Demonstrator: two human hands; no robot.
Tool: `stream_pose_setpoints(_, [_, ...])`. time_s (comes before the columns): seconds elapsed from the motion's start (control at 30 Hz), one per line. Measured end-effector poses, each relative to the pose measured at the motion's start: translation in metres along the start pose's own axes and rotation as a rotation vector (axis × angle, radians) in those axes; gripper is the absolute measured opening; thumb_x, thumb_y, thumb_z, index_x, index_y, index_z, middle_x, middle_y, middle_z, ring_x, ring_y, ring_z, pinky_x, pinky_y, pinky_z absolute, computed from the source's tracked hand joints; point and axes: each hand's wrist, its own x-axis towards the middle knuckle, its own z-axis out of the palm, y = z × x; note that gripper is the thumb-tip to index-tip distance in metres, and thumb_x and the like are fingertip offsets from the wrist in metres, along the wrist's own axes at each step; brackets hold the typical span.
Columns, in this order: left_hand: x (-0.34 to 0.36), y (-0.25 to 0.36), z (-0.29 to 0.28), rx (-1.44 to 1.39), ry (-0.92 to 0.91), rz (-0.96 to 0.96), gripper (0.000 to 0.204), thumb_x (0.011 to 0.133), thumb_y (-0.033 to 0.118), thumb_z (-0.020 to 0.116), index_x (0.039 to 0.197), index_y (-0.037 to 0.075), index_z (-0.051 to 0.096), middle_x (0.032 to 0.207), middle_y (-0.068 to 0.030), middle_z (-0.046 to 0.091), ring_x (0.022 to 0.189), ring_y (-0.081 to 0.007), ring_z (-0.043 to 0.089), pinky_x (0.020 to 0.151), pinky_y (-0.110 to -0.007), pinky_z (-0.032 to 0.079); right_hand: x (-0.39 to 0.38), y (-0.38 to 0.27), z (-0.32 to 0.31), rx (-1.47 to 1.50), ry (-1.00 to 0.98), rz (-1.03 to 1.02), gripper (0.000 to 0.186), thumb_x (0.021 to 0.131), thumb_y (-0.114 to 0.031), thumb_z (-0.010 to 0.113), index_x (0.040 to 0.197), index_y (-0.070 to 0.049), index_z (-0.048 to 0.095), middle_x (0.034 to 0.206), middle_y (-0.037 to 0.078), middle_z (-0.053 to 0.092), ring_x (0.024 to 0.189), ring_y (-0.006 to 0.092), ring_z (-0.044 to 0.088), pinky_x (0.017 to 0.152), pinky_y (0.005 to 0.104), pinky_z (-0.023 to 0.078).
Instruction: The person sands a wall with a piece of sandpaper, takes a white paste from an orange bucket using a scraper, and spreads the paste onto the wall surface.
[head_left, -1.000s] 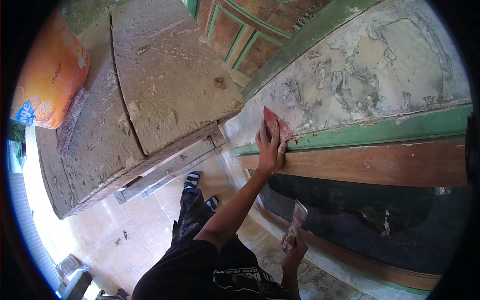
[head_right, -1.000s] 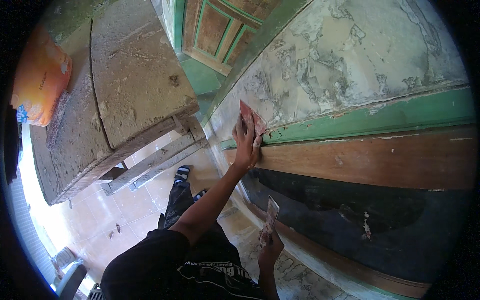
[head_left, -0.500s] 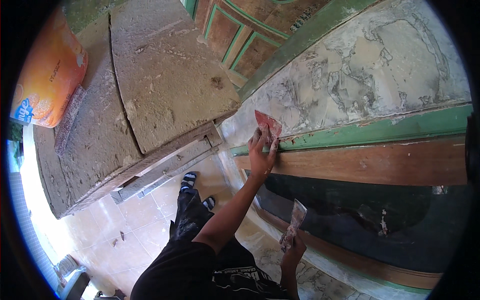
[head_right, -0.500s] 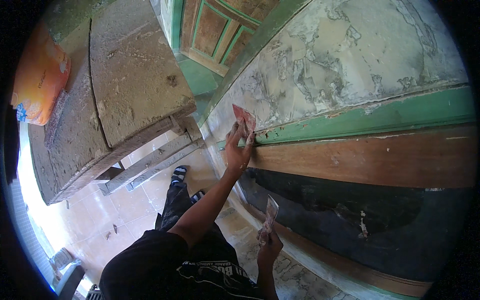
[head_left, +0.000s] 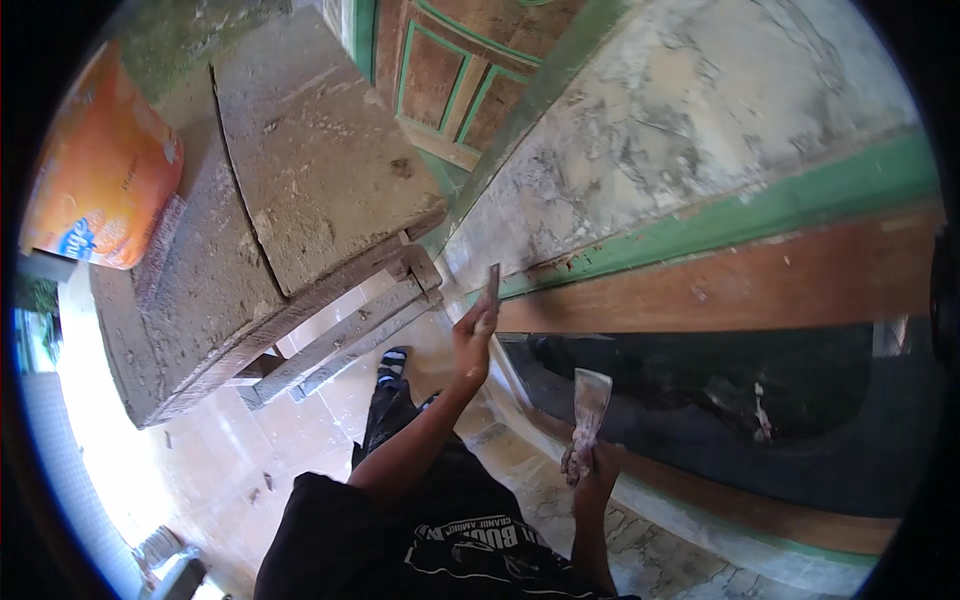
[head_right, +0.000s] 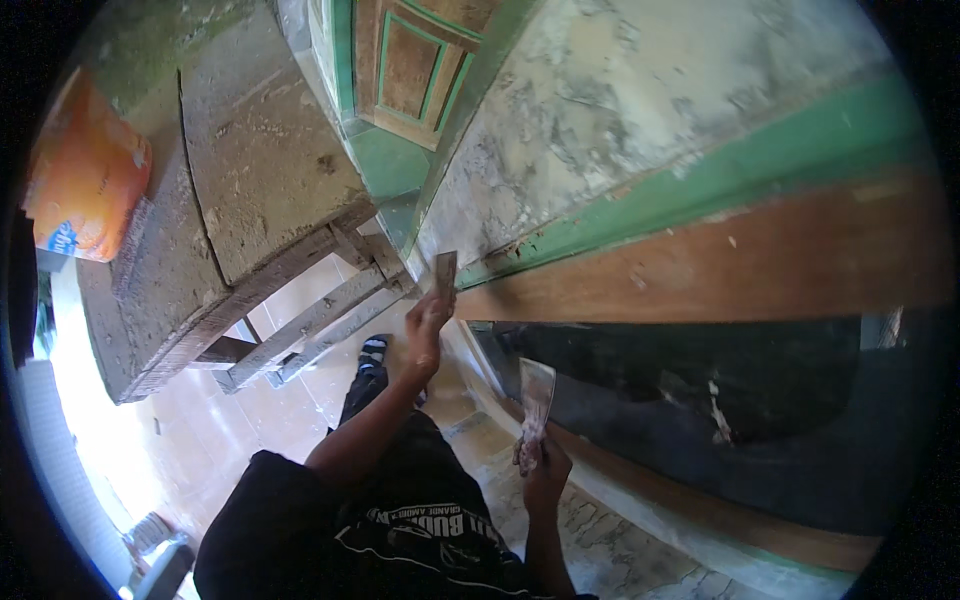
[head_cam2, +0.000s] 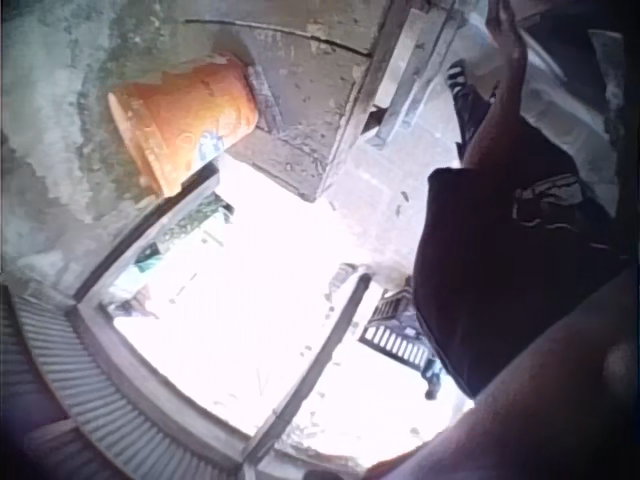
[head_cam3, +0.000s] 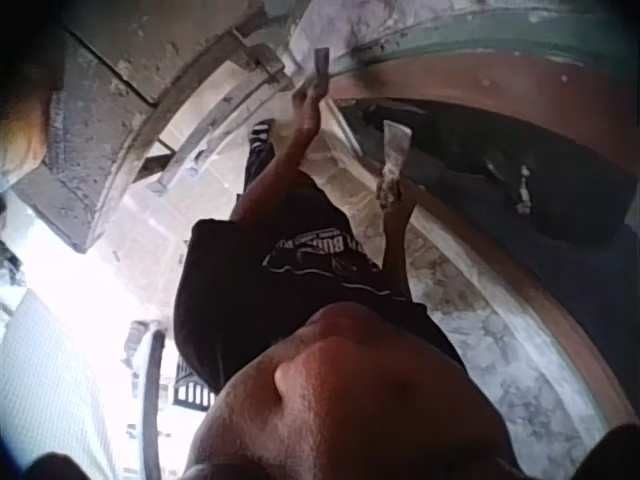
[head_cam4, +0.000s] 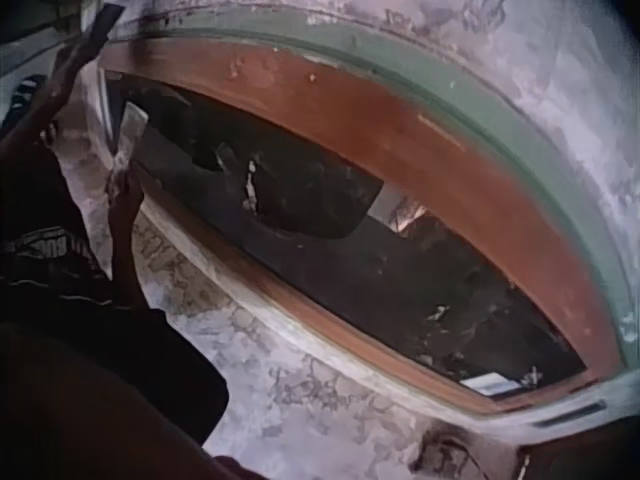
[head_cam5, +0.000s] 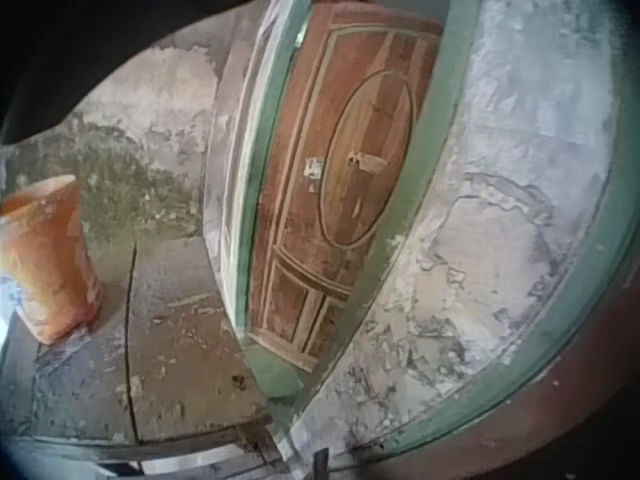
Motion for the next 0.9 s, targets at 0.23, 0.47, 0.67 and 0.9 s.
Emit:
stream_pose_setpoints(0.23, [-0.056,0.152,-0.036,-0.526,-0.518,-0.454,0.056,0.091,0.04,0.038,0.13,0.0,0.043,0.124,-0.0154,0.054,0.11,-0.0294,0.054,0.092,-0.049,0.042,0.014,-0.034,0.001,0.158,-0.318,-0.021,0.027,0.094,-0.023,0.051,0.086,0.002,0.059,0.061,0.004,0.052,0.046,0.0079,0.043,0.043,0.0237,0.034])
stream_pose_setpoints(0.47, [-0.083,0.205,-0.028,-0.037,-0.335,-0.214,0.049,0.095,0.037,0.046,0.118,-0.006,0.051,0.106,-0.0152,0.062,0.094,-0.022,0.06,0.08,-0.036,0.049,0.014,-0.049,0.01,0.159,-0.519,0.02,0.028,0.093,-0.024,0.052,0.089,0.002,0.062,0.058,0.004,0.053,0.044,0.0079,0.043,0.041,0.0236,0.033])
stream_pose_setpoints(0.67, [-0.101,0.224,-0.024,0.679,-0.347,-0.01,0.035,0.095,0.027,0.049,0.103,-0.005,0.059,0.082,-0.0099,0.065,0.075,-0.0097,0.056,0.066,-0.028,0.046,0.015,-0.059,0.018,0.256,-0.632,0.06,0.03,0.094,-0.025,0.049,0.088,0.002,0.061,0.057,0.005,0.052,0.041,0.0079,0.042,0.038,0.0229,0.031])
stream_pose_setpoints(0.9, [-0.114,0.24,-0.023,0.731,-0.339,0.133,0.039,0.096,0.029,0.043,0.096,-0.006,0.059,0.076,-0.0106,0.065,0.063,-0.013,0.059,0.057,-0.026,0.047,0.003,-0.057,0.014,0.353,-0.688,0.086,0.03,0.094,-0.023,0.048,0.082,0.002,0.059,0.054,0.004,0.049,0.039,0.0094,0.041,0.036,0.0233,0.03])
